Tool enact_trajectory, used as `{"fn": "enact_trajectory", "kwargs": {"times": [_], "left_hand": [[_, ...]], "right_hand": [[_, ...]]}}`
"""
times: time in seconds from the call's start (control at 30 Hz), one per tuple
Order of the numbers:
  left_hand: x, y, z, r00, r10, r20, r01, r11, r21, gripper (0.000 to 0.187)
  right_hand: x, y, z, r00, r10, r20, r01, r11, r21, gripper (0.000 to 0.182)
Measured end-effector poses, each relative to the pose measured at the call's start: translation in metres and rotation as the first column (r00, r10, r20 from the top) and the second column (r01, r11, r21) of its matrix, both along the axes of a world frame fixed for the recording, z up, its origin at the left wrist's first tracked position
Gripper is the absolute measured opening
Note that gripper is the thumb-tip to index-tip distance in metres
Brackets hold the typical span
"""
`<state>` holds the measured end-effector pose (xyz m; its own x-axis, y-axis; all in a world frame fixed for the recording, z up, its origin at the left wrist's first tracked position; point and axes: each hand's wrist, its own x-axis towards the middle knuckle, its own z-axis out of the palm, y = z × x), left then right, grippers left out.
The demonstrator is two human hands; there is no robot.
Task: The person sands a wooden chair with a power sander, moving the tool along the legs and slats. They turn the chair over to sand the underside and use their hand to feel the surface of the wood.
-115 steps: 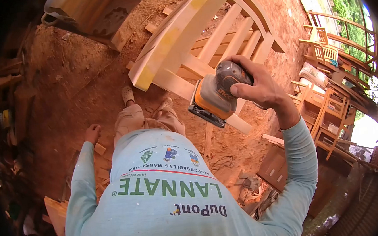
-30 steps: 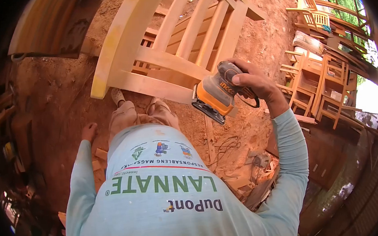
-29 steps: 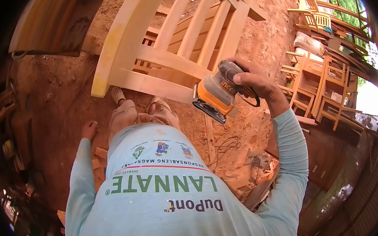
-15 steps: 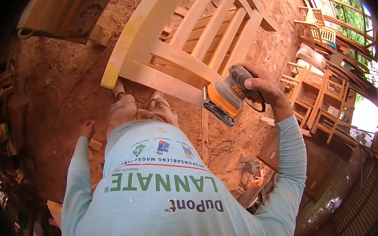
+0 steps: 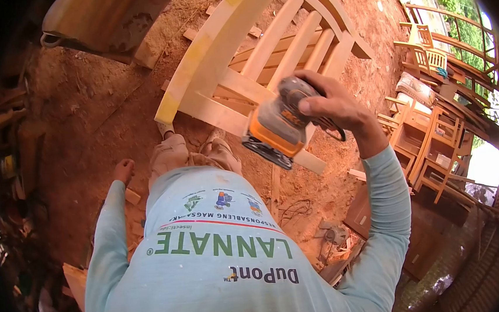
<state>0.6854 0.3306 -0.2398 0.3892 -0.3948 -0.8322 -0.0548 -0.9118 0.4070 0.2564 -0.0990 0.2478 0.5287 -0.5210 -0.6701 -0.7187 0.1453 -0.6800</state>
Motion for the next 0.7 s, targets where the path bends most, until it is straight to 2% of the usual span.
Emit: {"fn": "enact_trajectory", "kwargs": {"times": [0.13, 0.17, 0.2, 0.3, 0.4, 0.47, 0.5, 0.6, 0.63, 0.7], "left_hand": [[0.005, 0.0, -0.004, 1.0, -0.008, -0.018, 0.007, 1.0, -0.013, 0.034], [0.008, 0.004, -0.015, 0.999, -0.003, -0.035, 0.002, 0.999, -0.033, 0.032], [0.012, 0.007, -0.026, 0.999, -0.002, -0.054, -0.001, 0.999, -0.054, 0.031], [0.018, 0.013, -0.046, 0.997, 0.022, -0.068, -0.029, 0.993, -0.112, 0.031], [0.025, 0.006, -0.043, 0.981, 0.065, -0.18, -0.07, 0.997, -0.017, 0.03], [0.023, -0.002, -0.027, 0.987, 0.046, -0.153, -0.046, 0.999, 0.0, 0.03], [0.021, -0.006, -0.021, 0.99, 0.039, -0.138, -0.038, 0.999, 0.009, 0.03], [0.018, -0.014, -0.013, 0.993, -0.008, -0.119, 0.011, 0.999, 0.032, 0.029], [0.018, -0.013, -0.015, 0.991, 0.005, -0.132, -0.001, 1.0, 0.029, 0.029], [0.017, -0.012, -0.02, 0.987, 0.027, -0.158, -0.024, 0.999, 0.024, 0.029]], "right_hand": [[0.054, -0.019, -0.003, 0.996, 0.091, -0.023, -0.091, 0.996, 0.007, 0.085], [0.063, -0.023, -0.012, 0.991, 0.121, 0.056, -0.119, 0.992, -0.04, 0.079], [0.078, -0.023, -0.002, 0.993, 0.111, 0.045, -0.111, 0.994, 0.004, 0.074], [0.076, -0.038, -0.024, 0.985, 0.156, 0.073, -0.153, 0.987, -0.049, 0.064], [0.066, -0.037, -0.017, 0.995, 0.087, 0.054, -0.091, 0.993, 0.081, 0.058], [0.048, -0.033, -0.008, 0.997, 0.058, 0.055, -0.065, 0.989, 0.135, 0.055], [0.024, -0.039, -0.021, 0.999, 0.037, 0.0, -0.037, 0.983, 0.179, 0.06], [-0.025, -0.021, -0.028, 0.996, -0.077, 0.033, 0.073, 0.991, 0.112, 0.07], [-0.038, -0.017, -0.022, 0.997, -0.071, 0.004, 0.07, 0.992, 0.108, 0.078], [-0.063, 0.0, -0.017, 0.994, -0.11, 0.019, 0.107, 0.99, 0.09, 0.079]]}}
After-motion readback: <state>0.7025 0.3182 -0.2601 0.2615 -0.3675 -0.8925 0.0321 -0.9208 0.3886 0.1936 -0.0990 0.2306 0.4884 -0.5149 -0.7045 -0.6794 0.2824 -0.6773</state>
